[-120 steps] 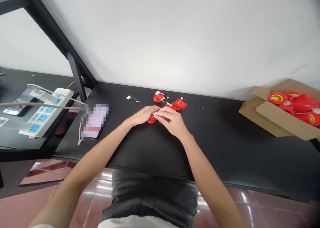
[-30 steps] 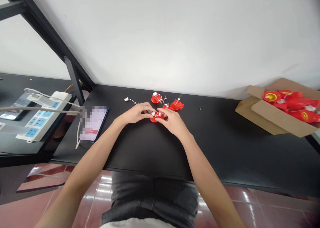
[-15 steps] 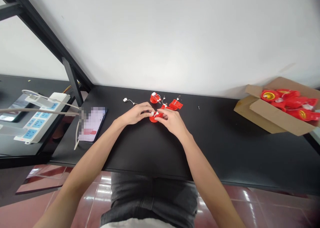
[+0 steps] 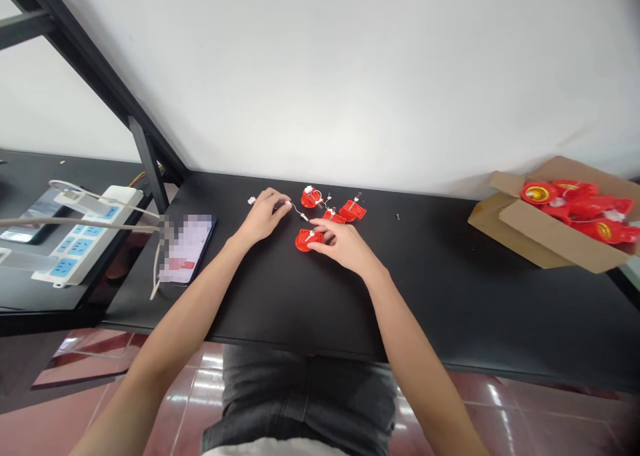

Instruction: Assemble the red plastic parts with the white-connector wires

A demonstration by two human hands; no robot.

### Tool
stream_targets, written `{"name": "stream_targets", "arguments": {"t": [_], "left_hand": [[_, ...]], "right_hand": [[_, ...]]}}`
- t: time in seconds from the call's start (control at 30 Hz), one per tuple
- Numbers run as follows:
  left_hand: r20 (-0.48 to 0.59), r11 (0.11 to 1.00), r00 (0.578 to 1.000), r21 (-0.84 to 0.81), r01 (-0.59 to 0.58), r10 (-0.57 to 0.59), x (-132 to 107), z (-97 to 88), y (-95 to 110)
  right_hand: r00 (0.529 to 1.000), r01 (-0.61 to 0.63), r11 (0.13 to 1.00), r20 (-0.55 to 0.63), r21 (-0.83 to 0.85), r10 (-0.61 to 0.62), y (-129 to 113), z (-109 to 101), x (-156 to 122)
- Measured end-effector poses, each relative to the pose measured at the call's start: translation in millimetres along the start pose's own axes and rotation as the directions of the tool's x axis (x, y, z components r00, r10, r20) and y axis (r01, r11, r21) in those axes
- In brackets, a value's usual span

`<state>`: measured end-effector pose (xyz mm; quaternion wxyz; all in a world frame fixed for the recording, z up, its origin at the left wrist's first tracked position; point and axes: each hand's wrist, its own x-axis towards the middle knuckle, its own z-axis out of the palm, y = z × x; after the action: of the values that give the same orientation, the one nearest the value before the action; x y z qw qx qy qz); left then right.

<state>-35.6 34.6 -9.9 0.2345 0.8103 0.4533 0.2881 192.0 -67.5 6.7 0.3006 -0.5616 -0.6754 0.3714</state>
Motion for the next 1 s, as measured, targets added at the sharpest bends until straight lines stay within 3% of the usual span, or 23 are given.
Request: {"name": "stream_targets", "arguments": {"t": [0.07, 0.13, 0.27, 0.37, 0.67, 0.77, 0.87, 1.0], "left_hand": [[-0.088, 0.992, 0.996, 0.118, 0.032, -0.022, 0.0, 1.9, -2.1], [-0.088, 0.984, 0.996, 0.18, -0.014, 0.031, -2.1, 4.0, 1.0], [0.131, 0.958, 0.971, 0.182, -0.222, 0.2, -10.0, 12.1, 14.4], [0.229, 0.944, 0.944, 0.179, -0.279, 0.236, -14.3, 19.2, 20.1], [0.153, 0.936, 0.957, 0.219, -0.276, 0.246, -10.2, 22.2, 20.0], [0.195, 0.934, 0.952, 0.223, -0.279, 0.237, -8.8, 23.7, 18.8], [0.17, 0.931, 0.957, 0.244, -0.271, 0.234, -9.5, 23.8, 18.1], [0.122, 0.929, 0.964, 0.264, -0.259, 0.234, -9.7, 21.7, 18.2]], "right_hand": [[0.999, -0.003, 1.0, 0.039, 0.009, 0.003, -0.9, -2.7, -1.5], [0.998, -0.005, 1.0, 0.056, -0.004, 0.006, -2.5, -3.9, -2.3], [0.997, 0.016, 1.0, 0.075, -0.014, -0.015, -6.8, -1.5, -2.7], [0.985, 0.032, 0.999, 0.17, 0.027, -0.036, -10.9, 0.5, -3.1], [0.945, -0.046, 0.983, 0.326, 0.177, -0.014, -12.3, -9.9, -5.0], [0.95, -0.004, 0.994, 0.31, 0.11, -0.03, -11.6, -2.8, -3.5], [0.964, 0.061, 0.998, 0.258, 0.006, -0.06, -10.7, 4.4, -1.5], [0.985, 0.017, 0.996, 0.173, -0.088, -0.001, -6.5, -2.8, -1.0]]}}
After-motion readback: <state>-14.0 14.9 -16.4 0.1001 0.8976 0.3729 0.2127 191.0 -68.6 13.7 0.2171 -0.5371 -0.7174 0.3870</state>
